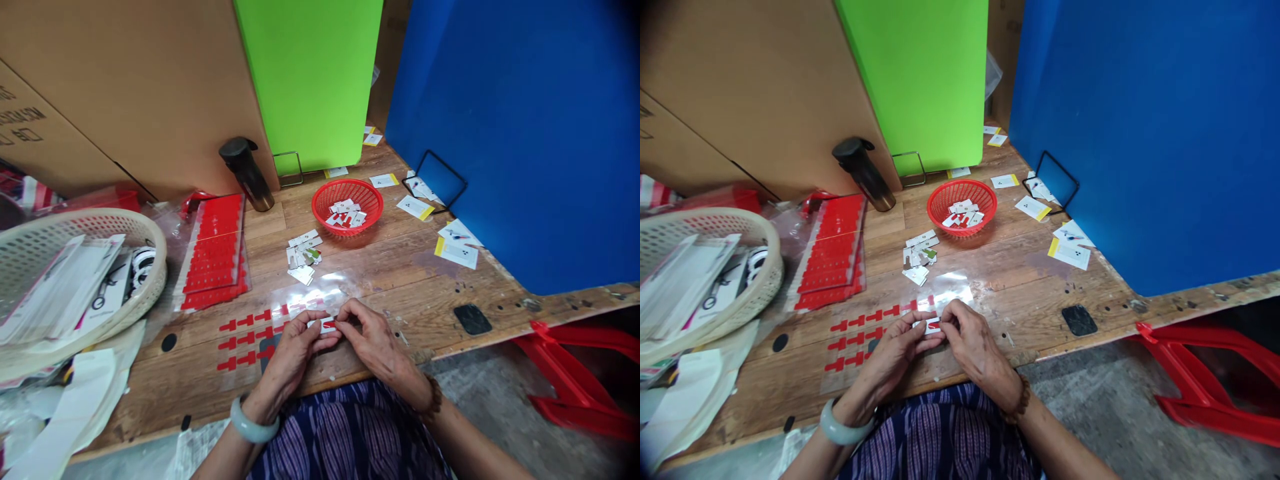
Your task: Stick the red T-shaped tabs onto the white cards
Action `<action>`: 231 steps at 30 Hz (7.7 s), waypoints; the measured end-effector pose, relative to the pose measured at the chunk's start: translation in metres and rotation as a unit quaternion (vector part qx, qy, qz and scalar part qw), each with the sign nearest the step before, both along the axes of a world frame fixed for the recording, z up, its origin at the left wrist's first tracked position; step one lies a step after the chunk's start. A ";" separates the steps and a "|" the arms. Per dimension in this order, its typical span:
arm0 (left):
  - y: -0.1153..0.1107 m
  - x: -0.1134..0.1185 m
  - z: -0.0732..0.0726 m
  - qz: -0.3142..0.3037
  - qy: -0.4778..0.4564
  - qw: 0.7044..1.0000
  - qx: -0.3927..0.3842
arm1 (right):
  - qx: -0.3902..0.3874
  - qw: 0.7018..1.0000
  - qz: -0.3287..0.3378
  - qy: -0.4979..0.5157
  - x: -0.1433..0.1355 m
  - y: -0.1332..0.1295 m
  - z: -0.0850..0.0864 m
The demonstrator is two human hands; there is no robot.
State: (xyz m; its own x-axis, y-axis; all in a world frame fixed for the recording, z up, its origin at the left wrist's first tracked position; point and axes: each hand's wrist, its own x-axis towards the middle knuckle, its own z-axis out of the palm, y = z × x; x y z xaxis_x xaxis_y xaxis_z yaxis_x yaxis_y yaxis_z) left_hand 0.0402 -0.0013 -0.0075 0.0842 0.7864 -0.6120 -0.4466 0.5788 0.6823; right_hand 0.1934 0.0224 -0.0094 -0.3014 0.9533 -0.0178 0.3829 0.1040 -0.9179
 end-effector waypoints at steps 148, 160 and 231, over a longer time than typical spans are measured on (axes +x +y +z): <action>0.002 -0.010 0.003 -0.026 0.101 0.994 0.028 | -0.262 0.931 -0.013 0.255 -0.011 0.008 -0.015; -0.006 0.005 -0.007 -0.030 0.095 0.994 0.043 | -0.175 0.964 -0.115 0.167 -0.020 0.006 -0.016; -0.080 0.007 -0.027 0.049 0.569 0.759 0.314 | 0.008 0.988 -0.096 0.122 -0.062 -0.054 -0.019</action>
State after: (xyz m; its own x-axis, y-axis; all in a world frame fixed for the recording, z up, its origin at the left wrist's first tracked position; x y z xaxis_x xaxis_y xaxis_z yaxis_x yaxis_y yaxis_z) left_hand 0.0473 -0.0815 -0.0346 -0.2951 0.9212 0.2535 0.6181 -0.0183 0.7859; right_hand 0.1313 -0.0315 -0.0284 -0.1075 0.9930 0.0489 0.1654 0.0663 -0.9840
